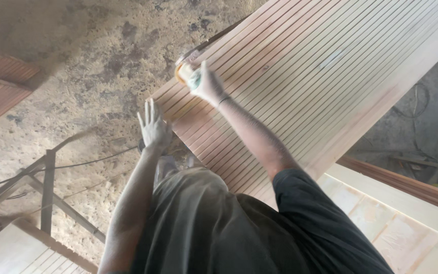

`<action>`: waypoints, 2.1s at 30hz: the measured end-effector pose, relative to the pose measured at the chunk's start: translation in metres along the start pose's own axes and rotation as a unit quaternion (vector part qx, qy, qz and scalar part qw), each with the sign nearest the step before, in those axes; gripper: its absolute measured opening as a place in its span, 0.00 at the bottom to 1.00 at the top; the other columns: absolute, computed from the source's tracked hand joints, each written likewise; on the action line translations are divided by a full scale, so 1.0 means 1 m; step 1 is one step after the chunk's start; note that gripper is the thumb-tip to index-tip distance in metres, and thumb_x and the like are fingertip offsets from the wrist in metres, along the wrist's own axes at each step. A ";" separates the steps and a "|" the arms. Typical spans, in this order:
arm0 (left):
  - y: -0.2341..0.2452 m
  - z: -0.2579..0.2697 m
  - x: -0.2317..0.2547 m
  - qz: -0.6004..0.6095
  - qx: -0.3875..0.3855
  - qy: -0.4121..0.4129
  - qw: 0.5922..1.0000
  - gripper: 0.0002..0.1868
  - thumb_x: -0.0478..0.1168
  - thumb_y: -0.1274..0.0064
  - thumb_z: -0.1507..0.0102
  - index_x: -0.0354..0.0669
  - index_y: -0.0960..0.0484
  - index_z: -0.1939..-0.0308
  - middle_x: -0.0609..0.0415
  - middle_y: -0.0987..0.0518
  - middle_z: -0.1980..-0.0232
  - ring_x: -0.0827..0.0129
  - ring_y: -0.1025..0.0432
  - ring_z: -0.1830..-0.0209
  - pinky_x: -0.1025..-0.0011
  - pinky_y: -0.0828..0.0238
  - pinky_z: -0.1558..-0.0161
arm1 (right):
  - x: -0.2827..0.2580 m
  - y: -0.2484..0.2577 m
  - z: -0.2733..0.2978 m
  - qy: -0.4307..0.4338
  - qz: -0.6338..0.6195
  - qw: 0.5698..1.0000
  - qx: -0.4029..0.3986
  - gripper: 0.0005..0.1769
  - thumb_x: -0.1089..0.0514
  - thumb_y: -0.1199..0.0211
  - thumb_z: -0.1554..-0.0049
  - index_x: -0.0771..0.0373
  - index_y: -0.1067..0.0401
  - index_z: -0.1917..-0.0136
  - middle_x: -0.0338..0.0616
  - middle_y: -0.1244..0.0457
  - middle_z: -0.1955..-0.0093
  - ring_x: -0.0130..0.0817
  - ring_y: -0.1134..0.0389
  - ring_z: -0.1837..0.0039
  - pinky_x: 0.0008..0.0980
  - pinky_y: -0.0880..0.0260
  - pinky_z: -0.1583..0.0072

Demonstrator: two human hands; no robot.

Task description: The person uses an orbital sander to smooth the surface of a large wooden panel with horizontal grooves. They move the sander systematically across the panel while stabilizing it with their other hand.

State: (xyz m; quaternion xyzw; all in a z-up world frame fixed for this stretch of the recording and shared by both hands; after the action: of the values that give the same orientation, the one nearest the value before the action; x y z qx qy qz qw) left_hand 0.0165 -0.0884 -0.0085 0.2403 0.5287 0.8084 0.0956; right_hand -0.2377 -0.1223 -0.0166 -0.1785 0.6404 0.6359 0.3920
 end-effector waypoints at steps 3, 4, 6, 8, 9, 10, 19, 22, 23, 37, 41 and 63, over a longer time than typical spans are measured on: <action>-0.004 -0.028 0.030 -0.009 -0.003 0.016 1.000 0.42 0.54 0.61 0.32 0.33 0.55 0.20 0.39 0.59 0.17 0.51 0.65 0.16 0.43 0.74 0.22 | 0.050 0.044 -0.047 -0.032 -0.010 0.999 0.032 0.44 0.53 0.19 0.58 0.71 0.42 0.38 0.54 0.31 0.51 0.45 0.26 0.50 0.40 0.23 0.49; -0.013 -0.024 0.037 -0.009 -0.016 0.034 0.999 0.43 0.53 0.61 0.32 0.32 0.55 0.21 0.38 0.59 0.17 0.50 0.65 0.16 0.43 0.74 0.22 | 0.065 0.056 -0.049 -0.048 -0.006 0.998 0.045 0.49 0.52 0.19 0.59 0.73 0.43 0.35 0.55 0.32 0.49 0.44 0.27 0.50 0.40 0.23 0.50; -0.023 -0.013 0.064 0.010 0.036 0.004 0.999 0.40 0.53 0.61 0.29 0.32 0.52 0.20 0.38 0.56 0.16 0.48 0.62 0.14 0.44 0.71 0.20 | 0.072 0.091 -0.045 0.046 -0.136 0.981 0.130 0.49 0.59 0.27 0.43 0.77 0.58 0.25 0.54 0.33 0.35 0.34 0.30 0.37 0.41 0.31 0.37; -0.041 0.005 0.090 0.006 0.054 -0.029 0.998 0.38 0.52 0.61 0.27 0.32 0.49 0.20 0.37 0.54 0.16 0.46 0.61 0.14 0.44 0.68 0.19 | 0.133 0.113 -0.039 -0.181 -0.094 0.974 0.097 0.42 0.59 0.23 0.50 0.68 0.45 0.31 0.52 0.34 0.41 0.37 0.29 0.42 0.31 0.25 0.44; -0.053 0.011 0.103 -0.009 0.049 -0.047 0.998 0.37 0.52 0.61 0.27 0.32 0.48 0.20 0.35 0.53 0.16 0.45 0.60 0.15 0.43 0.67 0.20 | 0.132 0.141 -0.042 -0.109 -0.148 0.968 0.168 0.47 0.65 0.18 0.60 0.67 0.44 0.35 0.49 0.37 0.40 0.35 0.30 0.42 0.25 0.22 0.45; -0.060 0.011 0.112 -0.027 0.054 -0.064 0.996 0.36 0.51 0.61 0.27 0.32 0.47 0.20 0.34 0.52 0.17 0.44 0.59 0.16 0.43 0.66 0.21 | 0.137 0.162 -0.050 -0.095 -0.167 0.961 0.200 0.47 0.65 0.19 0.61 0.67 0.44 0.35 0.48 0.37 0.40 0.36 0.30 0.42 0.26 0.22 0.46; -0.125 0.127 0.138 -0.011 -0.047 -0.337 0.940 0.35 0.52 0.55 0.32 0.50 0.38 0.21 0.49 0.44 0.17 0.59 0.52 0.16 0.47 0.59 0.21 | 0.188 0.136 0.030 -0.192 -0.188 0.924 0.273 0.50 0.65 0.22 0.64 0.70 0.48 0.35 0.45 0.39 0.45 0.39 0.29 0.49 0.34 0.21 0.59; -0.119 0.121 0.091 -0.099 -0.033 -0.269 0.958 0.35 0.49 0.54 0.32 0.51 0.38 0.19 0.52 0.44 0.15 0.56 0.52 0.14 0.54 0.57 0.19 | 0.142 0.088 0.067 -0.146 -0.102 0.962 0.208 0.43 0.60 0.20 0.60 0.68 0.43 0.38 0.46 0.35 0.51 0.40 0.28 0.52 0.38 0.22 0.57; -0.108 0.116 0.069 -0.071 -0.023 -0.218 0.973 0.36 0.51 0.52 0.33 0.51 0.39 0.21 0.48 0.45 0.16 0.54 0.54 0.15 0.46 0.61 0.20 | 0.121 0.068 0.090 -0.131 -0.049 0.975 0.173 0.36 0.56 0.17 0.54 0.66 0.38 0.42 0.48 0.31 0.55 0.41 0.26 0.53 0.40 0.24 0.52; 0.016 0.004 0.011 0.042 0.072 -0.121 0.989 0.40 0.51 0.58 0.29 0.43 0.53 0.17 0.39 0.59 0.15 0.44 0.67 0.14 0.41 0.72 0.19 | -0.008 -0.015 0.220 -0.140 0.077 0.984 -0.081 0.57 0.52 0.18 0.59 0.75 0.49 0.29 0.51 0.32 0.61 0.42 0.27 0.64 0.37 0.23 0.62; -0.016 0.002 0.053 -0.023 -0.018 -0.114 0.993 0.37 0.50 0.64 0.28 0.42 0.53 0.18 0.37 0.60 0.14 0.46 0.67 0.14 0.43 0.74 0.19 | 0.040 0.034 0.206 -0.161 0.028 0.986 -0.014 0.54 0.51 0.16 0.61 0.74 0.45 0.33 0.52 0.31 0.54 0.40 0.26 0.58 0.35 0.22 0.59; -0.098 0.084 0.126 -0.027 -0.028 -0.200 0.979 0.35 0.52 0.64 0.28 0.45 0.45 0.19 0.40 0.50 0.16 0.48 0.60 0.14 0.44 0.71 0.19 | 0.307 0.205 0.156 -0.293 -0.082 0.927 0.218 0.54 0.56 0.15 0.59 0.70 0.47 0.30 0.60 0.40 0.37 0.50 0.33 0.37 0.40 0.26 0.37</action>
State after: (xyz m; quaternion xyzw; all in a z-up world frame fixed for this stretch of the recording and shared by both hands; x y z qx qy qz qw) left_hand -0.0612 0.0723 -0.0331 0.3796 0.4827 0.7556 0.2280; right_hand -0.5366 0.1357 -0.0840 0.0536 0.6033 0.4701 0.6420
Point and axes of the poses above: each hand's wrist, its own z-axis away from the middle knuckle, its own y-axis out of the back of the hand, x = y × z, the point moved 9 cm from there along -z, towards the middle knuckle
